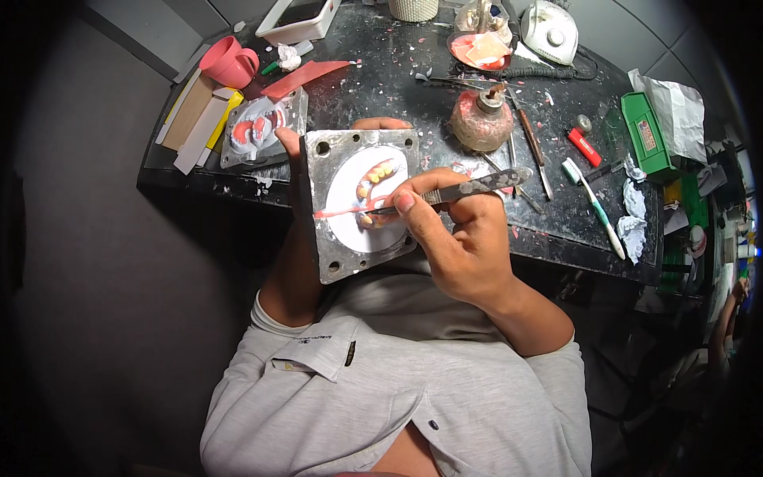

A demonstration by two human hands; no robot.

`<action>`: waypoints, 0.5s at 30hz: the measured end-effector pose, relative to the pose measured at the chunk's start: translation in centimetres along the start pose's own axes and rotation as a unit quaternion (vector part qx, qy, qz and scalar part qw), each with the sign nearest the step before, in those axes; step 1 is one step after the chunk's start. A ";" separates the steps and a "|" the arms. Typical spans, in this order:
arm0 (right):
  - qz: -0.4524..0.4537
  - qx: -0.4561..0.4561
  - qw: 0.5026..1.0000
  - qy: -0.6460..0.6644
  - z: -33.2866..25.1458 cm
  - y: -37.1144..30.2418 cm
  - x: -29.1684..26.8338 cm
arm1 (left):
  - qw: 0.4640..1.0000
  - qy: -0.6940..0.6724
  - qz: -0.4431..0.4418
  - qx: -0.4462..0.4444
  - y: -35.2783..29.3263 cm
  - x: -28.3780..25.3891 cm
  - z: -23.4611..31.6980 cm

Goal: The person shapes and carves wax around artificial teeth in a dental mold using a metal tool and their fingers.

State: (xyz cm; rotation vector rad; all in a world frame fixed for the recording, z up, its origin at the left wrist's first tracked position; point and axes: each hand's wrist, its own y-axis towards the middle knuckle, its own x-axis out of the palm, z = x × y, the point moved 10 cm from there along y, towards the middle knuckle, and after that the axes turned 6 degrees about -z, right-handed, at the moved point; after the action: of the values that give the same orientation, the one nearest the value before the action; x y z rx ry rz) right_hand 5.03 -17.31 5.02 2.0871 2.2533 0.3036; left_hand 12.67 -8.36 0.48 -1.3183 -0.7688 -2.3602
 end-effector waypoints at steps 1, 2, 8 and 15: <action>0.000 -0.001 1.000 0.000 0.0 0.0 0.0 | 1.000 0.020 0.015 0.005 0.0 -0.2 0.1; 0.007 0.005 1.000 0.014 0.2 0.0 -0.1 | 1.000 0.020 0.015 0.005 0.0 -0.1 0.0; 0.011 -0.033 0.999 -0.017 -0.7 0.2 -0.6 | 1.000 0.013 -0.004 0.002 -0.1 -0.5 -0.1; -0.021 -0.159 0.974 -0.163 -3.4 0.4 0.1 | 0.999 0.034 0.016 0.005 -0.2 -0.8 0.4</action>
State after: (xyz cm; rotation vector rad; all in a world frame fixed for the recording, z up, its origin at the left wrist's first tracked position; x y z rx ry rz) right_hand 4.78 -17.60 8.43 1.7768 1.9137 0.2749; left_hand 13.25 -7.94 -0.04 -1.2305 -0.7337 -2.3591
